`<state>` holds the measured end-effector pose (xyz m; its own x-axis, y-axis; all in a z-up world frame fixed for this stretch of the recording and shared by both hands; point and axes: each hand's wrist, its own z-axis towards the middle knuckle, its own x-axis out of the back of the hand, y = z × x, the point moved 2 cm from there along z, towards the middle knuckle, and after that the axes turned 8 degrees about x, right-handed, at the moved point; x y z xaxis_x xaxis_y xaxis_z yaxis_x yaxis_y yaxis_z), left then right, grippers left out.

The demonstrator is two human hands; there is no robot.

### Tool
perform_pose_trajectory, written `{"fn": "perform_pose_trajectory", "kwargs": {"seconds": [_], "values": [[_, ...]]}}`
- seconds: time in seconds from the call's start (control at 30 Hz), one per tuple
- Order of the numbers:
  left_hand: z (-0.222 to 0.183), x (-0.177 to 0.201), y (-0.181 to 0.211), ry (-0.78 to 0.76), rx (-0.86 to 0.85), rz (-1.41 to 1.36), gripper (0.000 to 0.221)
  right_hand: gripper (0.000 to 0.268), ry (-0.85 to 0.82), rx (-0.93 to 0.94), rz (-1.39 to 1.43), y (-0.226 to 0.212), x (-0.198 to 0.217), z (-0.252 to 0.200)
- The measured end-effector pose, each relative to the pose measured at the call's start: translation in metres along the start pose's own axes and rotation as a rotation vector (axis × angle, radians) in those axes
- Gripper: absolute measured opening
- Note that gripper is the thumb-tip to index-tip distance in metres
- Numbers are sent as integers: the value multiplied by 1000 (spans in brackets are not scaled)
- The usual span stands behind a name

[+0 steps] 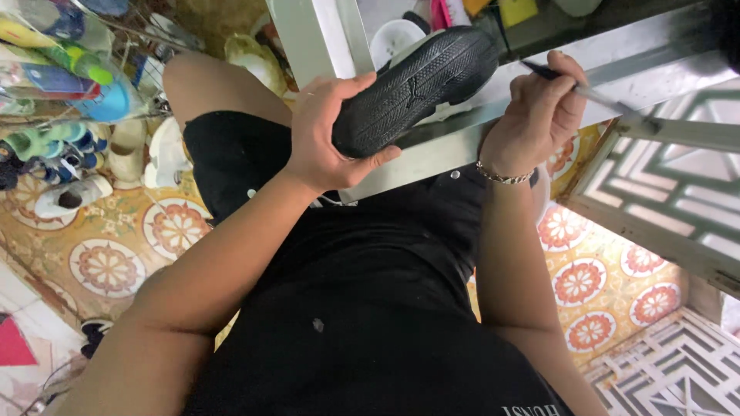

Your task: Repairing and cleaning shoes by scraping the sole and applying white liquid with a brush.

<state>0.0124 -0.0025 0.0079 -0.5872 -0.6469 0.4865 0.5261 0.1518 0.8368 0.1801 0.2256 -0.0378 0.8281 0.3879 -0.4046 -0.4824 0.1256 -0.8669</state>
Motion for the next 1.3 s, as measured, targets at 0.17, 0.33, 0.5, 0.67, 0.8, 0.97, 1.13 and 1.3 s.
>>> {"fn": "perform_pose_trajectory", "kwargs": {"seconds": [0.17, 0.33, 0.5, 0.67, 0.8, 0.97, 1.13, 1.3], "values": [[6, 4, 5, -5, -6, 0, 70, 18, -143, -35, -64, -19, -15, -5], [12, 5, 12, 38, -7, 55, 67, 21, -248, -174, 22, -30, -28, -22], [16, 6, 10, 10, -12, -34, 66, 34, -289, -250, -62, -46, -82, -37], [14, 6, 11, 16, 19, -35, 67, 27, -336, -252, -122, -36, -76, -45], [13, 5, 9, 27, 16, -60, 68, 27, -372, -171, -146, -31, -73, -49], [12, 5, 7, -11, 44, -53, 72, 27, -433, -96, -211, -34, -76, -50], [11, 3, 6, -11, 32, -26, 74, 26, -474, 86, -333, -33, -87, -50], [12, 3, 4, -19, 21, -25, 75, 27, -630, 529, -734, -47, -116, -46]]}}
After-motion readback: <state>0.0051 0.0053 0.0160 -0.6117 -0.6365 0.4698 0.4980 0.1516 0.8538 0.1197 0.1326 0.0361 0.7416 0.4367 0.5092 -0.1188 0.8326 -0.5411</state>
